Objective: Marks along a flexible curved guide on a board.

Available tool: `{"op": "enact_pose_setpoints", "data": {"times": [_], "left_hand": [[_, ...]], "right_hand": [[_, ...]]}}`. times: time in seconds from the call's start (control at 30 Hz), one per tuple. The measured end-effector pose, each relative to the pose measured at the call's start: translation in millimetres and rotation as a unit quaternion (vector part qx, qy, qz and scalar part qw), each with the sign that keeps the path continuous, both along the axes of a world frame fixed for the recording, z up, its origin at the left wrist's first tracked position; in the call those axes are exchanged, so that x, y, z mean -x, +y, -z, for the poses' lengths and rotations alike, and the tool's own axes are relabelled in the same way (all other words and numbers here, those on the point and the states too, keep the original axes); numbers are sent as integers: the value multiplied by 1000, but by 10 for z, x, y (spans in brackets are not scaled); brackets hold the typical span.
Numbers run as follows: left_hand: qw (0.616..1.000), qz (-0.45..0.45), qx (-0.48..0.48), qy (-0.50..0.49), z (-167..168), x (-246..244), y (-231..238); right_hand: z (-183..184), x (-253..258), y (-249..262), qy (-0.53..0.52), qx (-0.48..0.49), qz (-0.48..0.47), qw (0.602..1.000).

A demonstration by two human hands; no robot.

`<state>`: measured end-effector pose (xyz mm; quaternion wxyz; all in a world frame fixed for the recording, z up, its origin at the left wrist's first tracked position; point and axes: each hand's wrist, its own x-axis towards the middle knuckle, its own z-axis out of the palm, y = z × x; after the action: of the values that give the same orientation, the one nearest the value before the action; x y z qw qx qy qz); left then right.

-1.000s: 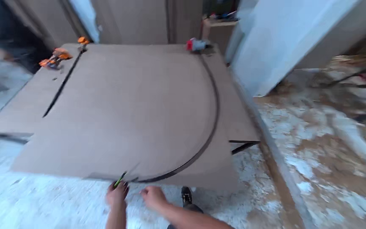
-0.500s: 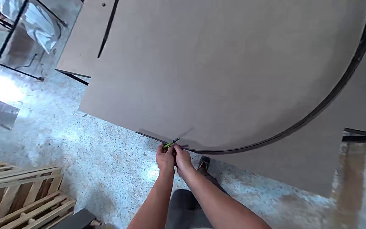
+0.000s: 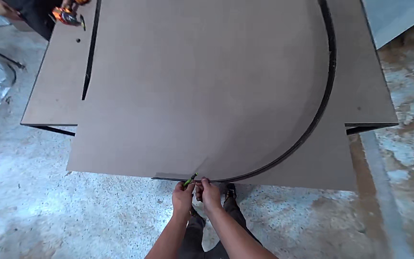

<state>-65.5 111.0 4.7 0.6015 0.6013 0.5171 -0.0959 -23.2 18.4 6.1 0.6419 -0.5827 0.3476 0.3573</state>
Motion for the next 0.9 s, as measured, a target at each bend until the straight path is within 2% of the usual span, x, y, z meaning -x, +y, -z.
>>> {"op": "enact_pose_setpoints", "data": {"times": [0.07, 0.13, 0.2, 0.27, 0.33, 0.4, 0.43, 0.47, 0.6, 0.7, 0.83, 0.9], "left_hand": [[993, 111, 37, 26, -84, 159, 269], [964, 262, 28, 30, -300, 252, 516], [903, 418, -103, -12, -478, 327, 679], [790, 534, -280, -111, -475, 341, 821], [656, 614, -393, -193, -298, 214, 934], [549, 671, -444, -227, -140, 36, 1011], [507, 690, -458, -240, -118, -36, 1054], [481, 706, -458, -247, -122, -93, 1090], [435, 746, -420, -279, -108, -304, 1084], [402, 748, -424, -316, 78, -367, 1283], [391, 762, -393, -336, 173, -539, 1329], [390, 802, -341, -298, 114, -568, 1359]], "right_hand": [[3, 71, 61, -2, 14, 5, 1000], [-30, 69, 83, -17, 16, 12, 1000], [-72, 41, 42, -8, 7, 17, 1000], [-77, 45, 24, 12, -10, 30, 999], [-64, 73, 25, 20, -13, 38, 999], [-51, 69, 55, 14, -9, 34, 999], [-52, 62, 94, 9, -8, 28, 1000], [-60, 62, 126, 4, -9, 26, 1000], [-27, 96, 21, 6, -3, 28, 1000], [-38, 88, 95, 0, -13, 39, 999], [-43, 0, 83, -22, 7, 39, 999], [-88, 34, 113, -15, 27, 25, 999]]}}
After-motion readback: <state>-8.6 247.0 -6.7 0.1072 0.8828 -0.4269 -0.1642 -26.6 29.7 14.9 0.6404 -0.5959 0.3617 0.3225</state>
